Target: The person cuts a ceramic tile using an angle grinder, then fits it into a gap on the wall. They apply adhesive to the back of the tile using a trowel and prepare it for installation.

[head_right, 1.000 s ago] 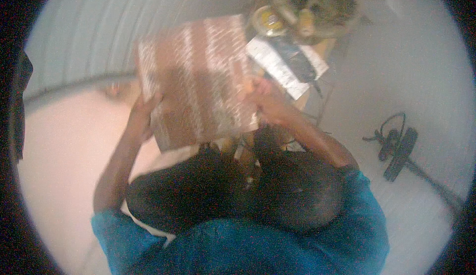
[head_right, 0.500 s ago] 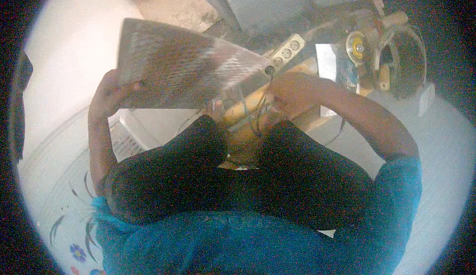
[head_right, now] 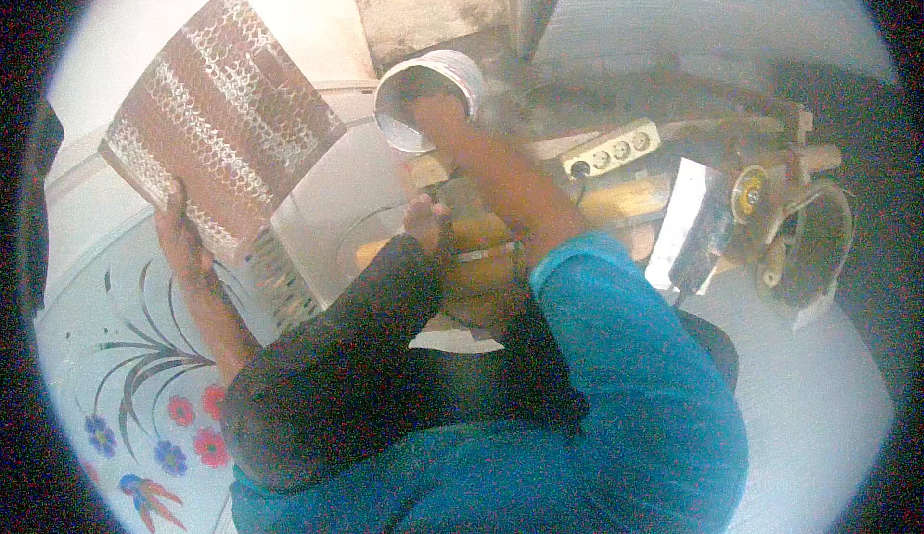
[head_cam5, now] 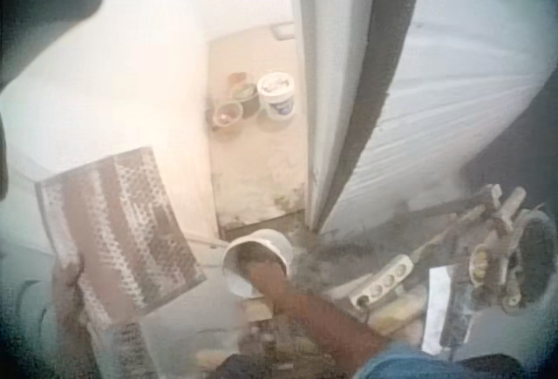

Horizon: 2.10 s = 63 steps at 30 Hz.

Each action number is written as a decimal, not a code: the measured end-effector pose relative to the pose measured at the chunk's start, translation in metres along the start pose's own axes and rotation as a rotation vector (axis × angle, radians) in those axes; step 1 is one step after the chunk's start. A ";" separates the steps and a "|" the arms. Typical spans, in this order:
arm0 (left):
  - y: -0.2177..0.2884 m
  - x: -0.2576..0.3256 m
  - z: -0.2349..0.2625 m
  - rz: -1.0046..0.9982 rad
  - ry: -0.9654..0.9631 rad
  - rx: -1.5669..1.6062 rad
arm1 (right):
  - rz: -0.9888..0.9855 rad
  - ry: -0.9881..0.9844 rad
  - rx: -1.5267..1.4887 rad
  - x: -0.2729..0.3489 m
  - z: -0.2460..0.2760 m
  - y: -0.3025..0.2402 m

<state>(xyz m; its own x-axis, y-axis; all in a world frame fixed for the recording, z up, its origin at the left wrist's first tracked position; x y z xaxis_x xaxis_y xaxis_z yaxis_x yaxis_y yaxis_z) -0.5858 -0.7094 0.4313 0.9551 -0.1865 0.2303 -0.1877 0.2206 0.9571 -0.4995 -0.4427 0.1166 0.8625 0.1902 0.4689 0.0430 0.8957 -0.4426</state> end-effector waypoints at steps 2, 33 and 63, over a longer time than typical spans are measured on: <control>-0.015 -0.005 0.000 0.018 0.008 0.078 | -0.130 -0.009 0.077 -0.011 -0.021 0.011; -0.093 -0.013 -0.042 0.232 -0.212 0.370 | 0.377 0.412 -1.208 0.104 0.208 -0.081; -0.075 -0.008 -0.087 0.378 -0.379 0.292 | 0.255 0.613 -0.831 0.098 0.279 -0.133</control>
<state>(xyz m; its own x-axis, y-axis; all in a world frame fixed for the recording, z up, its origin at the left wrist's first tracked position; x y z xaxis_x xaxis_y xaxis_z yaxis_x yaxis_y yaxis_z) -0.5598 -0.6413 0.3420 0.6724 -0.4858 0.5585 -0.6039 0.0765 0.7934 -0.5615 -0.4306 0.4348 0.9913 -0.1090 -0.0739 -0.0435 0.2583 -0.9651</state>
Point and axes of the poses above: each hand's wrist, its own x-axis away from the middle knuckle, its own z-axis out of the back of the hand, y = z × x, the point moved 8 cm from there along -x, towards the middle knuckle, and after that the axes turned 10 degrees about -y, right-handed, at the moved point
